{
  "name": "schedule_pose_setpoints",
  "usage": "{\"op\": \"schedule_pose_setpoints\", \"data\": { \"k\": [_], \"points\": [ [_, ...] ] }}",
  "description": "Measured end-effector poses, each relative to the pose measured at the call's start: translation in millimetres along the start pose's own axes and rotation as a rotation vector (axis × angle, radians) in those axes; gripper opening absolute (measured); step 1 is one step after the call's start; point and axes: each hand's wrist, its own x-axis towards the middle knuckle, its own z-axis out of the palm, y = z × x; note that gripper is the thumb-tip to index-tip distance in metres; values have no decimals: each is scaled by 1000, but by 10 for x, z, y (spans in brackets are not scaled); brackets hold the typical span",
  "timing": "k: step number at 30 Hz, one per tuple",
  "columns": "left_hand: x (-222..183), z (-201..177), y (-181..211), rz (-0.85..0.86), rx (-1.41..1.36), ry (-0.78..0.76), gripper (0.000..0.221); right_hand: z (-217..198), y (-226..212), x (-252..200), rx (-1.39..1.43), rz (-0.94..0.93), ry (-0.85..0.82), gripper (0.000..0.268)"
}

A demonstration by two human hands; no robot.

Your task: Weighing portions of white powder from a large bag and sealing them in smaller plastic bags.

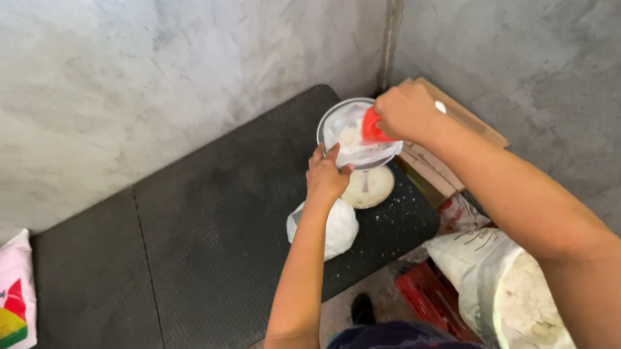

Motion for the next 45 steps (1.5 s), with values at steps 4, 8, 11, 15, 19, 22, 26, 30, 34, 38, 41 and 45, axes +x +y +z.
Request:
{"op": "schedule_pose_setpoints", "data": {
  "k": [4, 8, 11, 15, 19, 22, 26, 30, 34, 38, 41, 45],
  "points": [
    [-73, -111, -24, 14, -65, 30, 66, -68, -8, -2, -192, -11, -36, 18],
    [-260, -207, -62, 81, -191, 184, 63, -252, 12, -335, 39, 92, 73, 32],
    [-472, -239, 10, 103, -306, 275, 58, -169, 6, -711, 248, 183, 197, 35],
    [-761, -131, 101, 162, -375, 365, 52, 51, -48, -1220, 587, 371, 325, 34],
    [-1067, 43, 387, 128, -398, 307, 53, 17, -126, -1833, 847, 636, 247, 32],
    [-1332, 267, 635, 220, -404, 293, 55, 60, -52, -2407, 858, 573, 467, 27],
    [-1756, 532, 1113, 298, -404, 198, 56, -278, 4, -3279, 860, 692, 449, 27],
    [-2254, 661, 1626, 161, -543, 0, 57, -428, 36, -4137, 913, 970, 343, 27],
    [-2639, 916, 1697, 251, -436, -2, 57, -123, 75, -4839, 791, 958, 380, 27],
    [-2812, 1047, 1679, 316, -372, 28, 57, 35, 65, -5252, 813, 1032, 351, 30],
    [-2919, 995, 1694, 247, -347, -21, 57, 125, -7, -5365, 776, 1072, 287, 32],
    [-2936, 997, 1627, 158, -263, -147, 61, 539, -108, -5361, 601, 991, 231, 36]
  ]
}}
